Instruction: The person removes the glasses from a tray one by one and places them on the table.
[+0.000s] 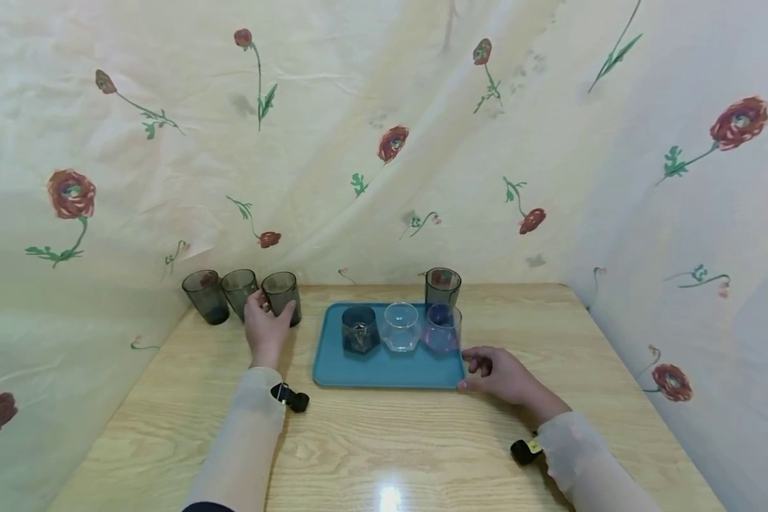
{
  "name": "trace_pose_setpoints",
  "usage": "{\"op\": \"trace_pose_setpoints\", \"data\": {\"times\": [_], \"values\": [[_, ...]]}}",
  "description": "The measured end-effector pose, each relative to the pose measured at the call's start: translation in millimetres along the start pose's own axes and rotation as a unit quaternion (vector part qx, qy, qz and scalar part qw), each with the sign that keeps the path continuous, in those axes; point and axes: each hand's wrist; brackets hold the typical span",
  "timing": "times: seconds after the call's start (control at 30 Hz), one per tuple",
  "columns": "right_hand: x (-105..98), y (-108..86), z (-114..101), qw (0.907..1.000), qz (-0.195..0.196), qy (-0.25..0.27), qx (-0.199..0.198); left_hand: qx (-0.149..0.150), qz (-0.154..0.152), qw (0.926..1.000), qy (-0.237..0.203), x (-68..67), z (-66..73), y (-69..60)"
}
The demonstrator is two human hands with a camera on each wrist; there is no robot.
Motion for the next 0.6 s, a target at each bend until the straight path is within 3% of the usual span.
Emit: {"op": "trace_pose_setpoints", "data": {"times": [0.33, 0.6], "values": [[-0.3, 0.1, 1.1, 0.9999, 0.002, 0.004, -0.010, -0.004, 0.027, 0.9989, -0.037, -1.5, -0.6, 0.4], [0.3, -1.3, -0.5, 0.9999, 0.001, 0.009, -0.007, -0.016, 0.028, 0.9982, -0.051, -5.8, -3.3, -0.6]]}}
Point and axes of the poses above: each hand's wrist, its own y-axis towards the middle knuckle, its own x-axis out of the palm, z = x × y, and after that the axes turned 9 degrees about y, right-handed
